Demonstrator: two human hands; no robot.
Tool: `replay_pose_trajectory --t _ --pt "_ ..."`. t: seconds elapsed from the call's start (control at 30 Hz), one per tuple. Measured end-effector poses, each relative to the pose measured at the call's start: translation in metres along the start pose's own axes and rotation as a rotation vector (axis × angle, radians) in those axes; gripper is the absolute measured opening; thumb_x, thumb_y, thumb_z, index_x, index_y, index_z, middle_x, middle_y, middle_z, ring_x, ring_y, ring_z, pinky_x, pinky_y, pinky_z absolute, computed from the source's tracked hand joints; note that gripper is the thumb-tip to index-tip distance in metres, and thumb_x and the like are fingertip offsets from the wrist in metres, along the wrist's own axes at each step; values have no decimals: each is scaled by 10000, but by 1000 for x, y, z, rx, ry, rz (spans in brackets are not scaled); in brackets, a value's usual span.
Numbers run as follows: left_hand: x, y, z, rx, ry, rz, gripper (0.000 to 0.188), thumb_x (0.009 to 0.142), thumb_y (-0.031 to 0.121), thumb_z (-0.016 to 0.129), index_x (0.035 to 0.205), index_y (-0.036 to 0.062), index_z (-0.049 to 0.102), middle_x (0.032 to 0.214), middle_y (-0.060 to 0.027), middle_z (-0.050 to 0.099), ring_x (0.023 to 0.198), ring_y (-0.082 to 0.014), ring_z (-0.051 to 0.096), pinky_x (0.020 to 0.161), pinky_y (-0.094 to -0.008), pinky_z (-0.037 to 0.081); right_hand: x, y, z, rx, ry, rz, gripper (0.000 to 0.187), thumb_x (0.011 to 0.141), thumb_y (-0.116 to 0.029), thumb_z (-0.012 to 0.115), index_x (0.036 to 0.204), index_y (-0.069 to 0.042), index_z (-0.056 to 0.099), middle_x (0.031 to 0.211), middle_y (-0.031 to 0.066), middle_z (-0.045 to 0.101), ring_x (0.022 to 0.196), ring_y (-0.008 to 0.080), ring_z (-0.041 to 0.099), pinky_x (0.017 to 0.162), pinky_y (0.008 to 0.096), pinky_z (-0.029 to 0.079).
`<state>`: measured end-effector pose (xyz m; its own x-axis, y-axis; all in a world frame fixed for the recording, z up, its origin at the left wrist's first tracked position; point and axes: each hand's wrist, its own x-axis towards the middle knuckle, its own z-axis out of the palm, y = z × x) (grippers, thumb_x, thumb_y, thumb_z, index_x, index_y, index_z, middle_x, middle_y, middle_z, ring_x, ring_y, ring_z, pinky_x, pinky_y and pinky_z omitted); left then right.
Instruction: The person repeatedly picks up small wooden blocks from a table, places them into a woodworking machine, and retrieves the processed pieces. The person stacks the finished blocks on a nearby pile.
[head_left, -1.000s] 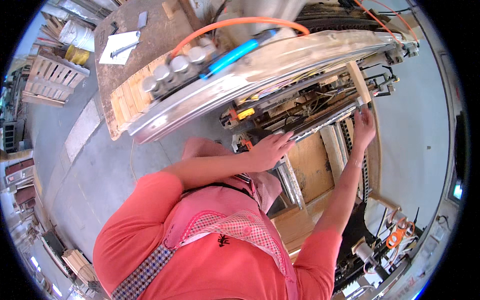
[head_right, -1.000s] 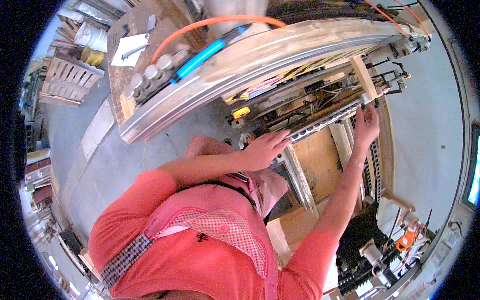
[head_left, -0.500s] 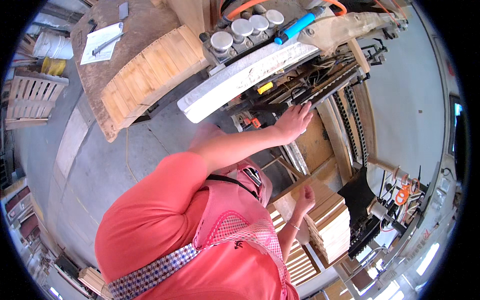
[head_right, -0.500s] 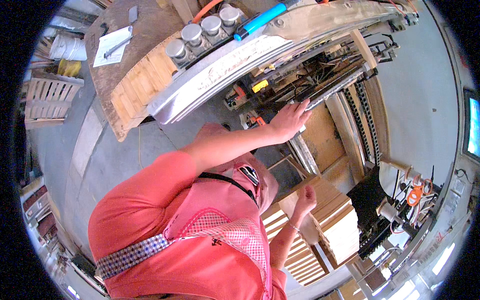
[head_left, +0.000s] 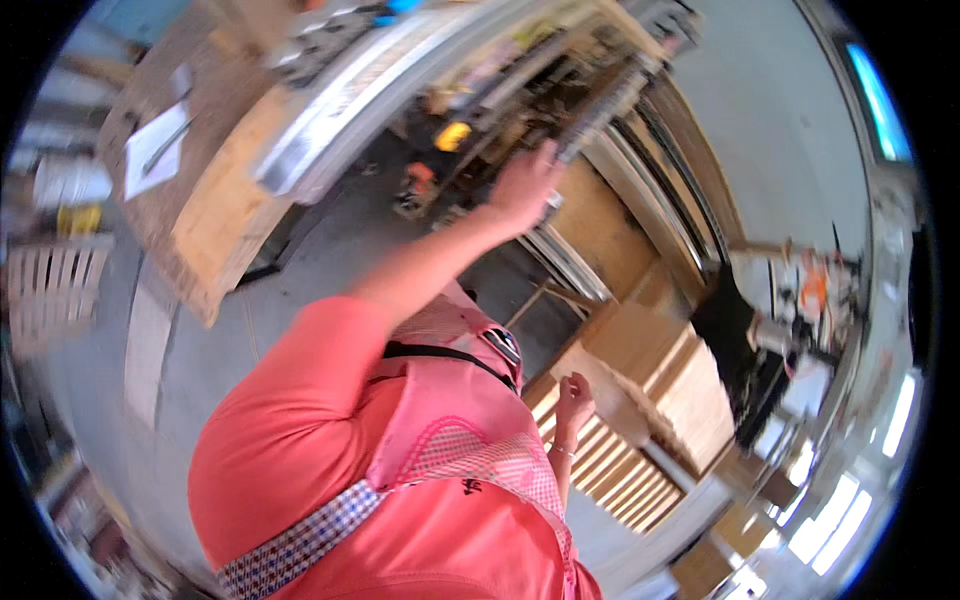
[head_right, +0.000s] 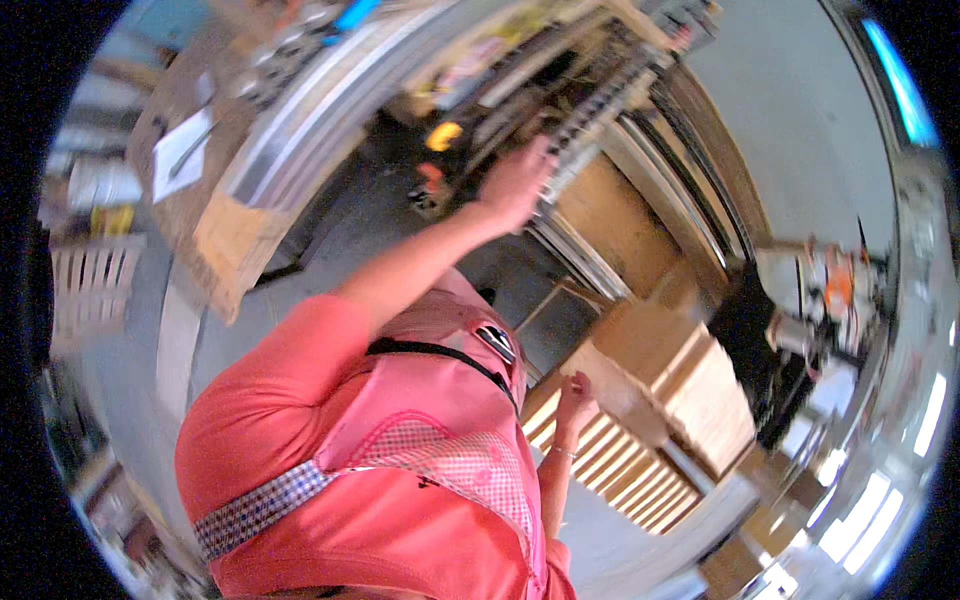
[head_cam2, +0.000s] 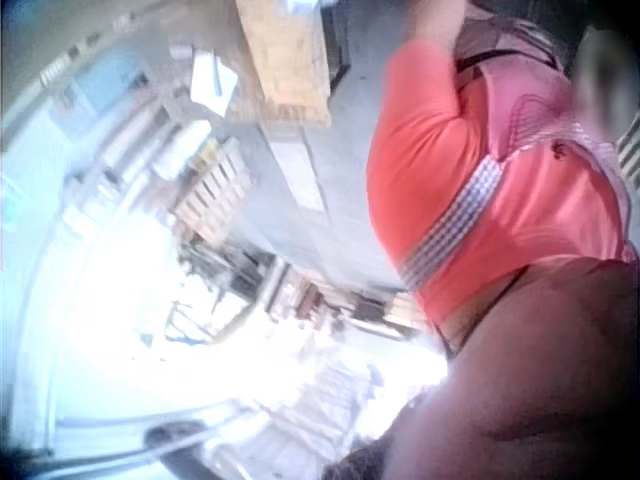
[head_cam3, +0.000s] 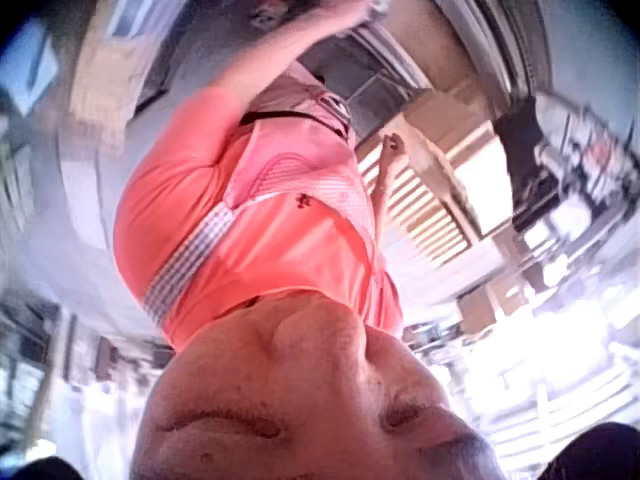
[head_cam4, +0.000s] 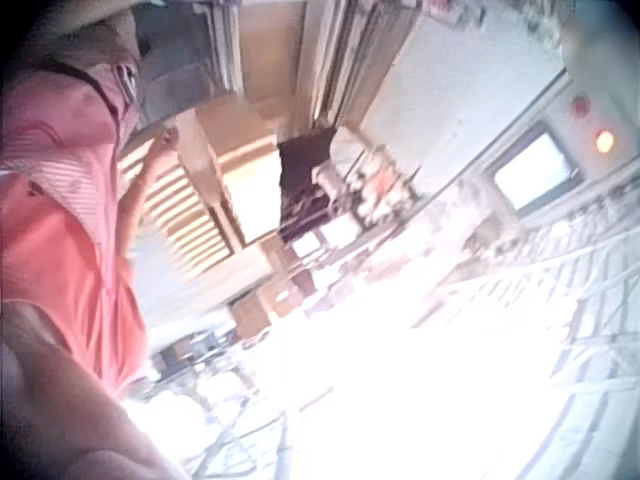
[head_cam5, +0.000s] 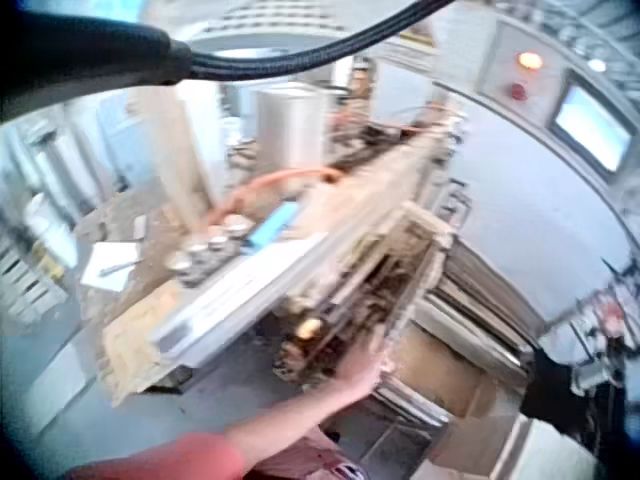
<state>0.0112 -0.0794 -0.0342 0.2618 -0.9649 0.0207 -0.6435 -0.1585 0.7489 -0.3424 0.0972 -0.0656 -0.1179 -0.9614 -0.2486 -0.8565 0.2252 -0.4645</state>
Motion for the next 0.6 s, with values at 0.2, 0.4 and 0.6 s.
replay_pose_trajectory --t 0.2,0.4,0.6 --pt "5 -21 14 268 253 379 267 896 106 418 1133 1 483 1199 -217 481 1036 -387 513 855 -448 425 -25 15 -9 -45 196 42 214 728 -189 696 883 -46 657 717 106 628 667 233 617 628 327 486" --pt "-1 -7 17 381 107 273 460 782 -38 497 1219 105 482 1367 -165 349 1167 -357 440 933 -402 407 -67 74 -25 -105 414 316 171 724 -205 685 843 -88 646 748 90 633 664 262 620 594 369 484" --pt "0 -12 17 406 98 277 455 794 -32 489 1224 115 477 1372 -140 345 1183 -354 426 937 -405 400 -89 171 -59 -263 527 668 276 699 -255 675 926 -97 663 746 96 646 732 268 630 667 388 496"
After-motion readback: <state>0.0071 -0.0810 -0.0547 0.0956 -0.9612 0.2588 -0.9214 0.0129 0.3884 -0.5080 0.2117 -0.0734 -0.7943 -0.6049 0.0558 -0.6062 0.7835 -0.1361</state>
